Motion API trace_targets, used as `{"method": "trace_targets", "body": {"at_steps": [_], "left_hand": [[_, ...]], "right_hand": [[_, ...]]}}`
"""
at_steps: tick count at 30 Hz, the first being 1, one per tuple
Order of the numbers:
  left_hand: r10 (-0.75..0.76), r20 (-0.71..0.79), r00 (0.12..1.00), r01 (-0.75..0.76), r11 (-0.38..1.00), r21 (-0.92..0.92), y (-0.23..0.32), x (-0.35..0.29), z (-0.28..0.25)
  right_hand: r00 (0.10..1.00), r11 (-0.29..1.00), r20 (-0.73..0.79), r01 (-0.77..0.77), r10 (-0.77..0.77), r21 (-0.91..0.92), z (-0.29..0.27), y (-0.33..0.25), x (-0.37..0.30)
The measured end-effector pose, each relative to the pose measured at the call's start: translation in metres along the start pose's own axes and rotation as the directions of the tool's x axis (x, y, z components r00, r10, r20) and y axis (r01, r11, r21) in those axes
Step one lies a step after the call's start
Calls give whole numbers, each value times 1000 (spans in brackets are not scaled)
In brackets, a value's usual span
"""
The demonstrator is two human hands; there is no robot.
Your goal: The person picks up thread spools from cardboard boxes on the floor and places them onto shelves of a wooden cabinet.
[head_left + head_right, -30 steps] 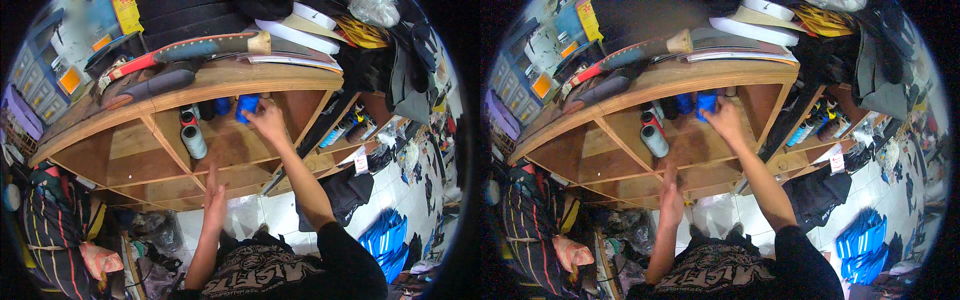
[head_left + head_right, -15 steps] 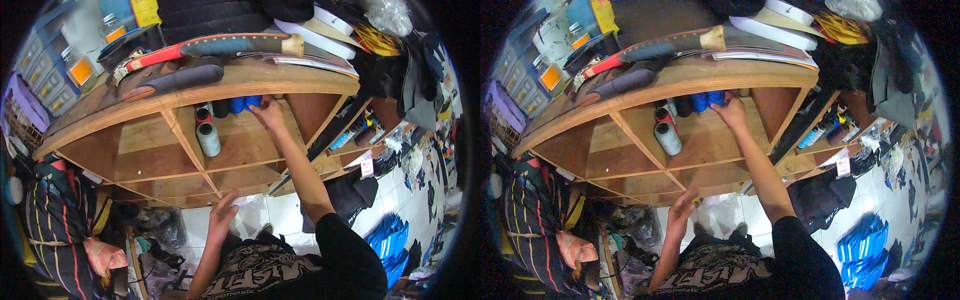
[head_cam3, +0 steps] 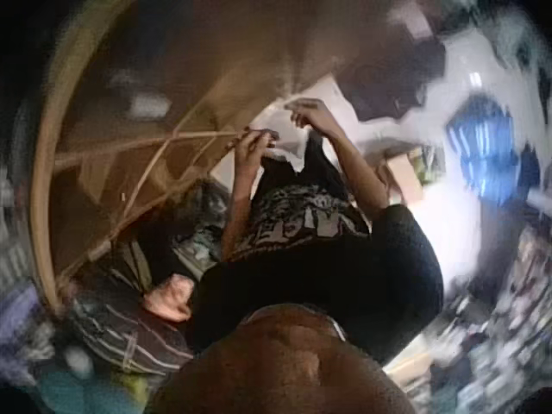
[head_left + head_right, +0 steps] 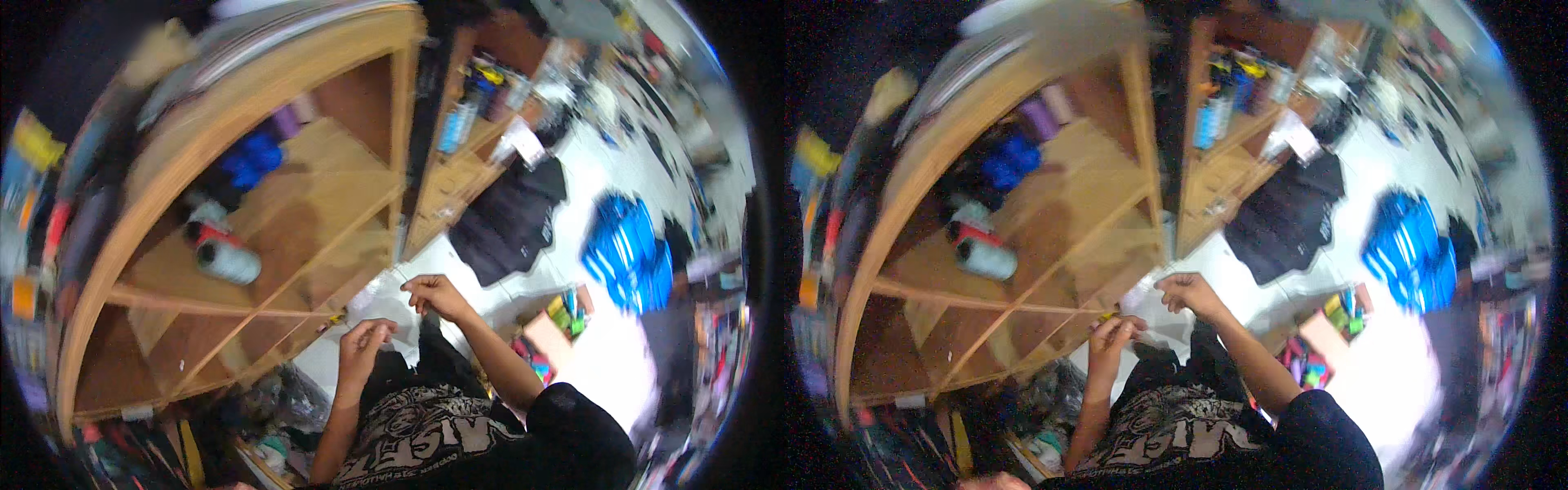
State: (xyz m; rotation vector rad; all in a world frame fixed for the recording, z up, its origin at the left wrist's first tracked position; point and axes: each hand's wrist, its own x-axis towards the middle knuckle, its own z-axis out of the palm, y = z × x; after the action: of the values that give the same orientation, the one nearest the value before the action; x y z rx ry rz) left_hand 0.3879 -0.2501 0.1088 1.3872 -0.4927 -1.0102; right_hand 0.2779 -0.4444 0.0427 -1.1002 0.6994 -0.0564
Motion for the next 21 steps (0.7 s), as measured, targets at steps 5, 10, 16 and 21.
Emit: {"method": "trace_targets", "body": {"at_steps": [5,10,16,21], "left_hand": [[-74,264,962,62,997,56,-29,12,21],[-129,452,883,14,968,249,-26,21,64],[-145,629,764,11,977,212,-54,38,150],[-247,778,577,82,966,247,-89,13,230]], "right_hand": [[838,997,-543,-10,53,82,-72,182,-75],[555,956,-786,-62,271,285,-85,275,-183],[349,822,-876,-563,333,88,-74,372,-271],[284,856,-872,-455,399,244,-52,388,-332]]}}
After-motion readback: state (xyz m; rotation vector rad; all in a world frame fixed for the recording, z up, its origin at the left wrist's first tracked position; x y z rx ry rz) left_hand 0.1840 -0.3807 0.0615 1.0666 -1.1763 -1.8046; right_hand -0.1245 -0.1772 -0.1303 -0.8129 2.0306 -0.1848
